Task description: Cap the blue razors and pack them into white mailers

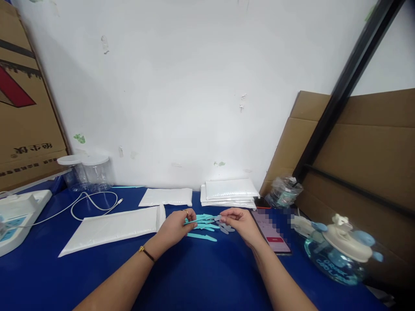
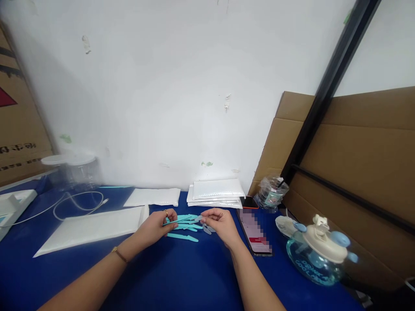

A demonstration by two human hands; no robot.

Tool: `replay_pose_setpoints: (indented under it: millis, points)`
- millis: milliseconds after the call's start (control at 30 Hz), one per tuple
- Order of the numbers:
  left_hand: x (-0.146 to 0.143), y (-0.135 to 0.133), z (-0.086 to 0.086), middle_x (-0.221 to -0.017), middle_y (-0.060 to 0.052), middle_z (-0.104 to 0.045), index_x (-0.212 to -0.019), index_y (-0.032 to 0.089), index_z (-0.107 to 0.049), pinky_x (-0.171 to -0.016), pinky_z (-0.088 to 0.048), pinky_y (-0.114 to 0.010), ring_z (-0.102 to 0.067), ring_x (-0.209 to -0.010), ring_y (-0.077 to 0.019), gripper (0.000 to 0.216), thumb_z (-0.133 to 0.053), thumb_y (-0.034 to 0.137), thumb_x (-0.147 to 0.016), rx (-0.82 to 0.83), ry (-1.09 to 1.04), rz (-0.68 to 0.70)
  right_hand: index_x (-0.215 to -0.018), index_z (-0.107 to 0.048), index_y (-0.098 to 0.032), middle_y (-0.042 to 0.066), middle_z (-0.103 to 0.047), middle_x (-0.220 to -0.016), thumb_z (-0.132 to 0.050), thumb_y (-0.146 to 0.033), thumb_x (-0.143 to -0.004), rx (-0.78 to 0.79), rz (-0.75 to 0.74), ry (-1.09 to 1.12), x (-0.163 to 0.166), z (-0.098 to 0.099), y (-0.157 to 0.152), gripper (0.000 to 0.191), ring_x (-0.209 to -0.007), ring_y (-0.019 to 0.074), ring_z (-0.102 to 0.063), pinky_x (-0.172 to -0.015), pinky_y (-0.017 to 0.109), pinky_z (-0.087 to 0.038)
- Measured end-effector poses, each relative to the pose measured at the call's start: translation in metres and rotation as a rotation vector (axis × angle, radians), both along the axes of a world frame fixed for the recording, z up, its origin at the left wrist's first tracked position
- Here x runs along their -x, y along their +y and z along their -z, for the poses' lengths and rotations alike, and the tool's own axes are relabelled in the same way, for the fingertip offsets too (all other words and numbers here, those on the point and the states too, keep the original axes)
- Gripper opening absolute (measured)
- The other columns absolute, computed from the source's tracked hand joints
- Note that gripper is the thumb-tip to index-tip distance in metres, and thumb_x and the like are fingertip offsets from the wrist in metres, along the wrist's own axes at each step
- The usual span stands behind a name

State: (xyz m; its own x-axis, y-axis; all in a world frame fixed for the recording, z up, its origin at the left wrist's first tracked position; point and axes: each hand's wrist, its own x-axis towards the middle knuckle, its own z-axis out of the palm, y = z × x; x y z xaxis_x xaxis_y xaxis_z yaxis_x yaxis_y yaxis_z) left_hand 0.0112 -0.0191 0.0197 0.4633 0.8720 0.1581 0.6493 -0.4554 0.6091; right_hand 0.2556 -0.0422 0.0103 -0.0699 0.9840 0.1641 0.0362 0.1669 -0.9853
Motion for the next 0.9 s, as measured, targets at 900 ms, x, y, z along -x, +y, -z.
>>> replay_pose_setpoints:
  millis: [900]
  points:
    - [-0.002, 0.0, 0.003, -0.069, 0.004, -0.058, -0.08, 0.021, -0.057, -0.054, -0.028, -0.021, -0.05, -0.063, -0.0115, 0.017, -0.056, 0.038, -0.075, -0.039, 0.075, 0.022, -0.087, -0.069, -0.014, 0.004, -0.067, -0.063, -0.066, -0.046, -0.072, -0.037, -0.088, -0.109, 0.014, 0.006, -0.001, 0.035, -0.06, 0.0162, -0.062, -0.057, 0.026, -0.046]
